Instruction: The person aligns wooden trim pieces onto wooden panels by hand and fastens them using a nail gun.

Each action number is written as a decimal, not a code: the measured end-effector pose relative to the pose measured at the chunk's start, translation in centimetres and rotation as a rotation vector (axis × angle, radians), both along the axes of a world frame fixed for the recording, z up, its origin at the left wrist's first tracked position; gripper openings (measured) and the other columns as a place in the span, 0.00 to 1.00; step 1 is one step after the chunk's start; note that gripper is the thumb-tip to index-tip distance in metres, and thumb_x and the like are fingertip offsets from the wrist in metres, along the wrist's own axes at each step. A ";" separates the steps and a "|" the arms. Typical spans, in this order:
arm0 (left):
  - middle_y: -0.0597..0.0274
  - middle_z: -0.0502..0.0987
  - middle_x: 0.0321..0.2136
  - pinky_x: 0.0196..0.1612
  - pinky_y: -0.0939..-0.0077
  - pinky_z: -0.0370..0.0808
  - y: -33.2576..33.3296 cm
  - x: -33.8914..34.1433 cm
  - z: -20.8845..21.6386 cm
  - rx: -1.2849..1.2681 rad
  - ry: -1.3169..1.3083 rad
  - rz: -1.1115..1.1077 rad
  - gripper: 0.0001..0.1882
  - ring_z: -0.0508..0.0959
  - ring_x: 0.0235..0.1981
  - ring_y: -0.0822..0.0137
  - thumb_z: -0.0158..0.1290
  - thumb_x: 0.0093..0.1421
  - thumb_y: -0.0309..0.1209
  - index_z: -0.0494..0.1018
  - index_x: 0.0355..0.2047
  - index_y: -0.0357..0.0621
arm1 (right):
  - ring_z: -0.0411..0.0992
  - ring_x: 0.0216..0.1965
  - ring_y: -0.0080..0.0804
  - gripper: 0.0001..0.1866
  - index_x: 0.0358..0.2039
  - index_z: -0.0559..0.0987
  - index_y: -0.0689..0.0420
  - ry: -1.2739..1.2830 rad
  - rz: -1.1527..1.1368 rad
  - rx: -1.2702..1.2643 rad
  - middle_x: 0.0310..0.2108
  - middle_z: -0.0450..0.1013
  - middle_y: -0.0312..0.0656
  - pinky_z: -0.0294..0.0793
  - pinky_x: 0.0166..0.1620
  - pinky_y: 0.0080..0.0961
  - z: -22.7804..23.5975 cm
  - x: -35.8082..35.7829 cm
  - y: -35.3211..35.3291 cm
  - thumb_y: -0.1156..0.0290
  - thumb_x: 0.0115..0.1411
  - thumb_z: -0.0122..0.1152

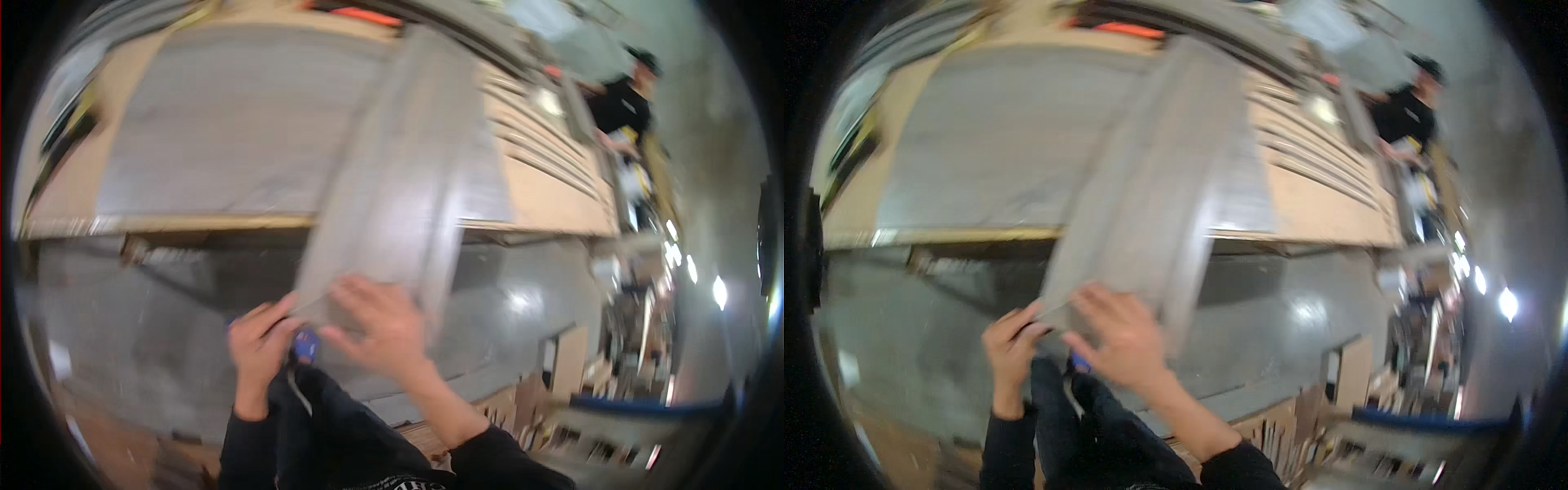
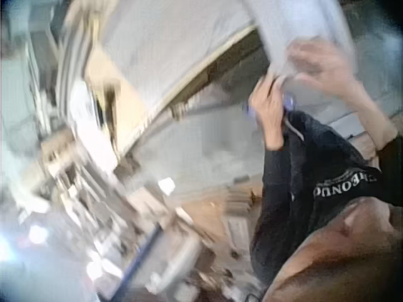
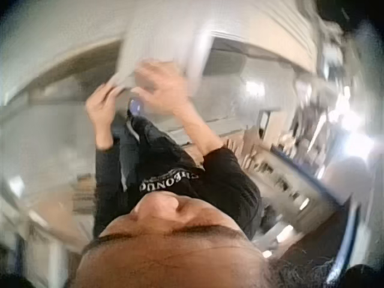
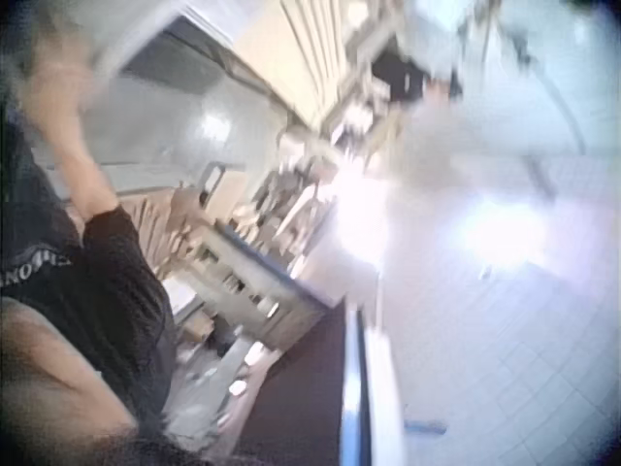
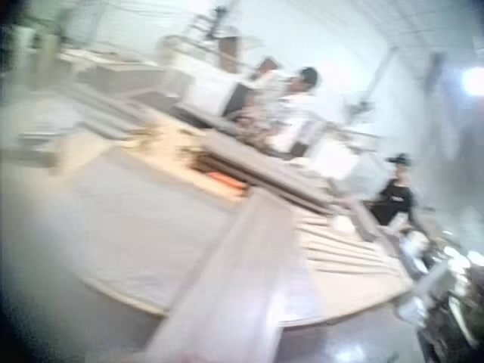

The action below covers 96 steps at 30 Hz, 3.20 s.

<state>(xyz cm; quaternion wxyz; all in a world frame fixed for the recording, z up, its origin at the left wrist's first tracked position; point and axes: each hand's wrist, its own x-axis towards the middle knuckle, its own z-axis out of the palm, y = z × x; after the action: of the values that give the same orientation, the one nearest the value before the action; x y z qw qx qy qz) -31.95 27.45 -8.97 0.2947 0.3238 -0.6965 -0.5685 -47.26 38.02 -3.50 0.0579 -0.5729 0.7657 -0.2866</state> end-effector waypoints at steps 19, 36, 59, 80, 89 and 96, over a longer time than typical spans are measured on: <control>0.68 0.61 0.24 0.29 0.83 0.61 -3.3 2.8 0.0 -0.064 -0.136 -0.160 0.10 0.62 0.26 0.76 0.45 0.62 0.32 0.62 0.27 0.40 | 0.66 0.47 0.42 0.24 0.45 0.75 0.51 -0.077 -0.021 -0.148 0.50 0.67 0.42 0.67 0.49 0.35 -2.8 2.2 -0.6 0.66 0.43 0.67; 0.58 0.74 0.33 0.32 0.82 0.71 -0.9 1.3 0.7 0.105 0.120 -0.014 0.14 0.75 0.29 0.72 0.55 0.50 0.17 0.76 0.39 0.34 | 0.71 0.38 0.34 0.24 0.42 0.79 0.51 0.079 0.032 -0.022 0.46 0.73 0.38 0.69 0.41 0.26 -0.2 0.3 -1.2 0.62 0.41 0.71; 0.62 0.77 0.32 0.34 0.80 0.71 -0.4 -0.3 1.1 0.264 0.126 0.109 0.14 0.74 0.29 0.73 0.51 0.61 0.29 0.73 0.44 0.33 | 0.66 0.48 0.39 0.28 0.50 0.72 0.55 -0.023 0.024 -0.058 0.52 0.66 0.40 0.68 0.49 0.32 -0.5 1.5 -0.4 0.64 0.47 0.65; 0.61 0.77 0.33 0.34 0.83 0.71 -0.6 -0.9 -3.0 0.270 0.218 0.069 0.19 0.73 0.31 0.77 0.49 0.63 0.34 0.70 0.48 0.29 | 0.65 0.49 0.38 0.26 0.49 0.73 0.53 -0.059 0.030 -0.012 0.53 0.66 0.39 0.67 0.51 0.31 -0.5 1.2 -0.5 0.63 0.47 0.65; 0.63 0.76 0.32 0.28 0.84 0.71 -0.2 -1.3 -2.3 0.324 0.244 0.151 0.17 0.74 0.28 0.77 0.48 0.63 0.34 0.72 0.45 0.31 | 0.67 0.47 0.37 0.24 0.49 0.74 0.51 -0.007 0.038 -0.051 0.52 0.67 0.37 0.69 0.49 0.30 -1.0 0.7 -0.8 0.62 0.50 0.63; 0.63 0.76 0.32 0.26 0.85 0.71 -0.3 -1.3 -2.5 0.288 0.239 0.165 0.18 0.73 0.27 0.78 0.48 0.63 0.35 0.73 0.45 0.32 | 0.66 0.47 0.36 0.24 0.49 0.74 0.50 -0.006 0.033 -0.054 0.53 0.67 0.36 0.69 0.49 0.29 -0.8 0.8 -1.0 0.62 0.50 0.64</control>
<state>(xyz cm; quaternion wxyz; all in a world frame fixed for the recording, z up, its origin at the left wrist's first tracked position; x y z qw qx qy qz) -33.29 27.15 -11.50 0.3715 0.3488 -0.5390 -0.6706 -46.51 37.02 -4.27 0.0492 -0.5860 0.7479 -0.3078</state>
